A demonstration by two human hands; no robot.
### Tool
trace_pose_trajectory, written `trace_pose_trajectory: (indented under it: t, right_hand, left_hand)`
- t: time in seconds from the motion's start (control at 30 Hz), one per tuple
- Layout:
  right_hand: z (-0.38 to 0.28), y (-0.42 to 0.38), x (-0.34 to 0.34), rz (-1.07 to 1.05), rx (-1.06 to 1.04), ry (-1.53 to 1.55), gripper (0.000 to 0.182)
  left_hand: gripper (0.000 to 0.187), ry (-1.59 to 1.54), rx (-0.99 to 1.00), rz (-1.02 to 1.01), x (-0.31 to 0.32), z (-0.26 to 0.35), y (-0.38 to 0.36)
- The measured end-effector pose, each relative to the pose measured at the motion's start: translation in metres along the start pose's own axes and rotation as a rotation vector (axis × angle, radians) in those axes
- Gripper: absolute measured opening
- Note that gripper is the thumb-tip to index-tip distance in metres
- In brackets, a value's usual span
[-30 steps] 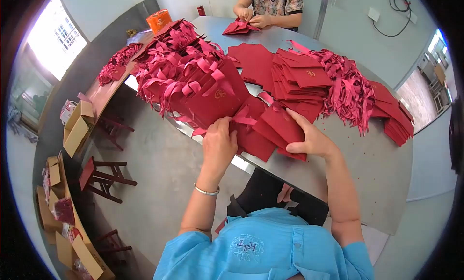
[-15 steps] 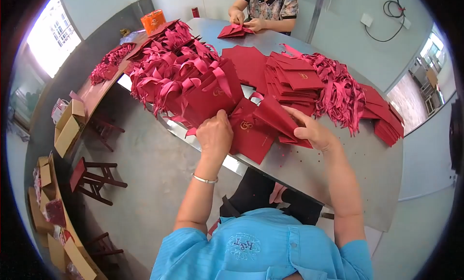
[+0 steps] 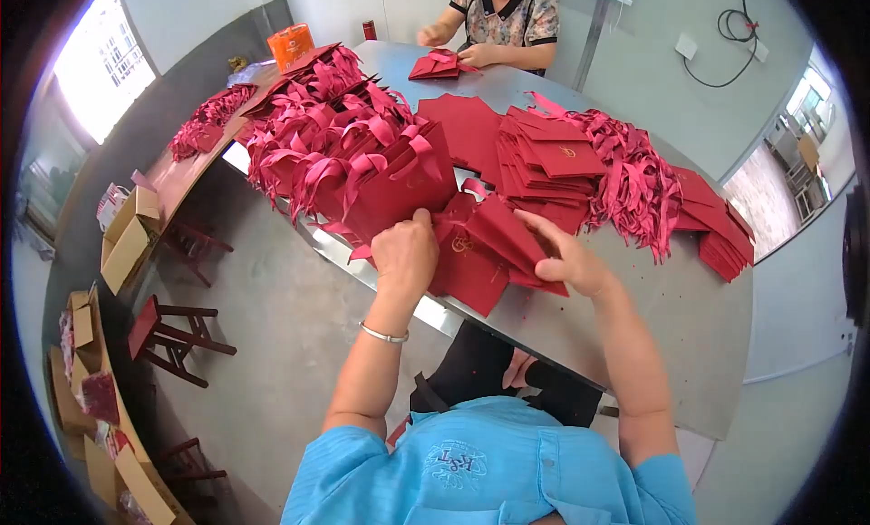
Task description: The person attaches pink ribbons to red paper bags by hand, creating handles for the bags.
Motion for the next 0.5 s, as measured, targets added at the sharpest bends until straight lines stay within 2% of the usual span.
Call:
trace_pose_trajectory:
  t: [0.07,0.1,0.17,0.23,0.3,0.33,0.37,0.4,0.43,0.5]
  right_hand:
    - [0.000,-0.001,0.008,0.070,0.000,-0.226,0.101]
    - [0.002,-0.002,0.015,0.073,0.000,-0.226,0.101]
    - [0.009,-0.002,0.026,0.262,-0.159,-0.491,0.105]
    - [0.017,0.002,0.033,0.307,-0.191,-0.534,0.111]
    - [0.011,0.005,0.042,0.423,-0.249,-0.716,0.117]
    - [0.013,0.007,0.047,0.427,-0.245,-0.712,0.117]
    - [0.017,0.011,0.053,0.387,-0.190,-0.878,0.119]
    - [0.021,0.013,0.057,0.341,-0.132,-1.043,0.121]
    - [0.025,0.013,0.060,0.341,-0.131,-1.040,0.121]
    - [0.032,0.012,0.063,0.289,-0.047,-1.103,0.124]
  left_hand:
    - [0.008,0.002,-0.019,0.049,-0.001,-0.002,0.003]
    - [0.007,0.000,-0.035,0.078,-0.003,-0.002,0.004]
    - [0.008,-0.003,-0.050,0.108,-0.007,0.000,0.005]
    - [0.012,-0.215,-0.049,0.279,-0.011,0.001,0.002]
    - [0.014,-0.268,-0.040,0.285,-0.009,-0.007,-0.001]
    - [0.017,-0.325,-0.033,0.296,-0.008,-0.010,-0.002]
    - [0.017,-0.324,-0.030,0.291,-0.010,-0.009,-0.004]
    - [0.016,-0.627,-0.161,0.254,-0.013,-0.010,-0.006]
    - [0.015,-0.928,-0.295,0.211,-0.016,-0.010,-0.007]
    - [0.017,-1.009,-0.355,0.179,-0.021,-0.009,-0.008]
Point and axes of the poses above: each hand's wrist, its own y-axis towards the middle knuckle, its own x-axis out of the palm, z = x × y, the point moved 1 cm from there along y, towards the middle knuckle, and after that the axes turned 11 degrees about -y, right-handed, at the moved point
